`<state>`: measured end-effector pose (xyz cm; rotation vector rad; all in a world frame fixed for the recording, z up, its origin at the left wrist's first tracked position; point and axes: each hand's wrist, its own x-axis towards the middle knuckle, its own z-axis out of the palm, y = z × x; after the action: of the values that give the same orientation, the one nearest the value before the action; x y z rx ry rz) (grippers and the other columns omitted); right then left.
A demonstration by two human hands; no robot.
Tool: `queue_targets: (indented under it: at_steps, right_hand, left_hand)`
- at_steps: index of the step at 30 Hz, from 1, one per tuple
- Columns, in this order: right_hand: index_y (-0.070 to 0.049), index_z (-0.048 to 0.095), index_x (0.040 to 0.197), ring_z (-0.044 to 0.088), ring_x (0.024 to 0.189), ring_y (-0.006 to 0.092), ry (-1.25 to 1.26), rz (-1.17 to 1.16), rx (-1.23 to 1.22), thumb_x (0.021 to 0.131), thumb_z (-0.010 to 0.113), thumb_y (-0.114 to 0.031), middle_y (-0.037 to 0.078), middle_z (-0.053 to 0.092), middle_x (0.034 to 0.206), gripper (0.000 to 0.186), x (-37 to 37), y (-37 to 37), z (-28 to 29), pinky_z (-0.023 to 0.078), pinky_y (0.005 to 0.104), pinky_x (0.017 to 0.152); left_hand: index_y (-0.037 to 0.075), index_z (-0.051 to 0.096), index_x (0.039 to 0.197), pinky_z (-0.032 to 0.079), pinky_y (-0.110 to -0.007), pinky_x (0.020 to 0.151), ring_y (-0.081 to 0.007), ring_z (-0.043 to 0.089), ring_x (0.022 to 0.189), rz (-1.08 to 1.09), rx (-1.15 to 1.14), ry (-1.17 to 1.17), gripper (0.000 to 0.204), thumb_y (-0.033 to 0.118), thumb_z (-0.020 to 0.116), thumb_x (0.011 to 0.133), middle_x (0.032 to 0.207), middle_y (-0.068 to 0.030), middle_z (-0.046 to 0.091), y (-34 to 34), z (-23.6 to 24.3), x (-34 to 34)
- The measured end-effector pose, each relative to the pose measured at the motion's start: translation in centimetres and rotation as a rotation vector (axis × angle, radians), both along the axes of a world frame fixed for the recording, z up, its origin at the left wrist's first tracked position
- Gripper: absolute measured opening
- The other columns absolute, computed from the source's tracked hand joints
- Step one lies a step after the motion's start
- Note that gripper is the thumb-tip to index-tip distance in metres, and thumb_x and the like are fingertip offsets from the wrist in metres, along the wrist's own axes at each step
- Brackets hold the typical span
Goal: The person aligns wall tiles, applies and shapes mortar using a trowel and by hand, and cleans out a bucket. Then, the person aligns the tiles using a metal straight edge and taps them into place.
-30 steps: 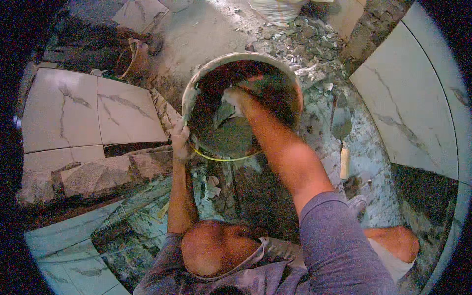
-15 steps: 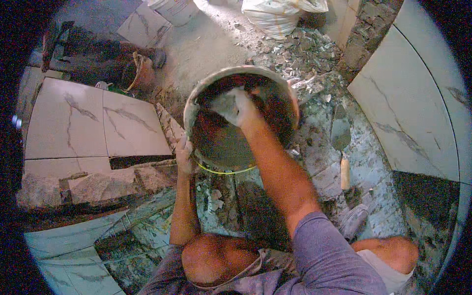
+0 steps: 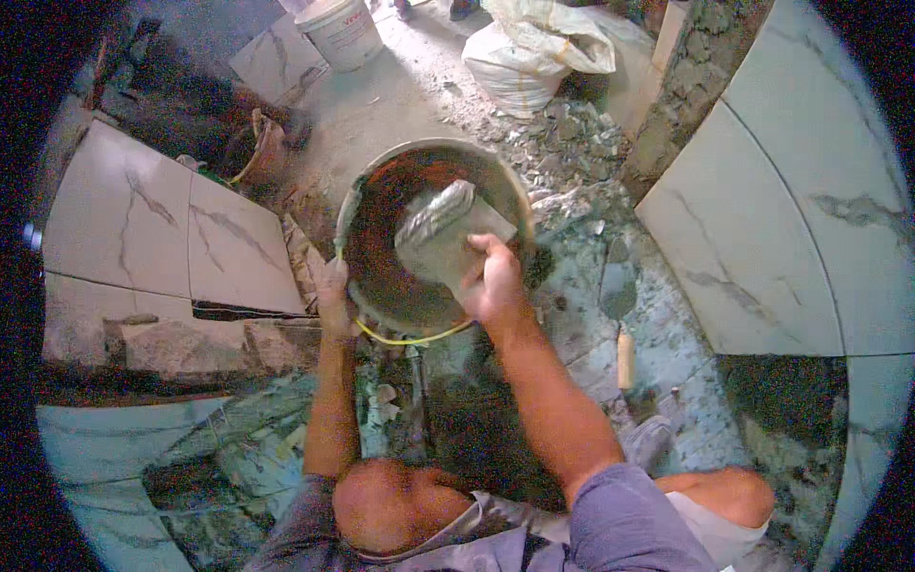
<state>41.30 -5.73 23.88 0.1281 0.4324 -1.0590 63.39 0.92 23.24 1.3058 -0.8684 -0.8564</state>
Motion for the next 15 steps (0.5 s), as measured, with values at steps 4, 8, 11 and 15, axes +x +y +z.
queue_targets:
  at_steps: [4,8,11,15]
  right_hand:
    - [0.0,0.052,0.108,0.058,0.097,0.031,0.076,0.16,-0.126,0.082,0.048,-0.016,0.015,0.06,0.103,0.03,-5.0,0.9,2.9,0.044,0.0434,0.092]
    - [0.001,0.049,0.115,0.057,0.101,0.0326,0.143,0.483,-0.331,0.087,0.045,-0.02,0.018,0.057,0.114,0.035,-11.3,-1.2,6.3,0.045,0.0527,0.088]
    - [-0.004,0.044,0.12,0.056,0.103,0.0339,0.388,0.558,-0.337,0.09,0.044,-0.015,0.016,0.055,0.116,0.032,-15.2,-0.6,7.7,0.043,0.0612,0.087]
    - [-0.005,0.042,0.123,0.054,0.109,0.0323,0.704,0.564,-0.163,0.09,0.047,-0.018,0.013,0.053,0.12,0.036,-20.4,2.0,8.7,0.042,0.0626,0.086]
  left_hand:
    - [-0.002,0.056,0.11,0.041,-0.031,0.084,-0.0158,0.052,0.094,0.02,0.032,0.285,0.032,0.023,0.05,0.091,0.102,-0.0055,0.057,2.1,-0.2,1.2]
    - [-0.003,0.051,0.117,0.042,-0.035,0.089,-0.0207,0.054,0.102,-0.19,0.062,0.532,0.035,0.022,0.046,0.093,0.111,-0.0096,0.057,6.1,-0.7,1.2]
    - [-0.003,0.051,0.117,0.043,-0.034,0.088,-0.0192,0.054,0.102,-0.06,0.208,0.506,0.034,0.02,0.048,0.092,0.112,-0.0092,0.057,8.4,-2.0,0.7]
    - [-0.003,0.051,0.118,0.043,-0.031,0.087,-0.0162,0.054,0.1,-0.18,0.126,0.429,0.035,0.019,0.051,0.091,0.112,-0.008,0.056,9.5,-3.6,0.8]
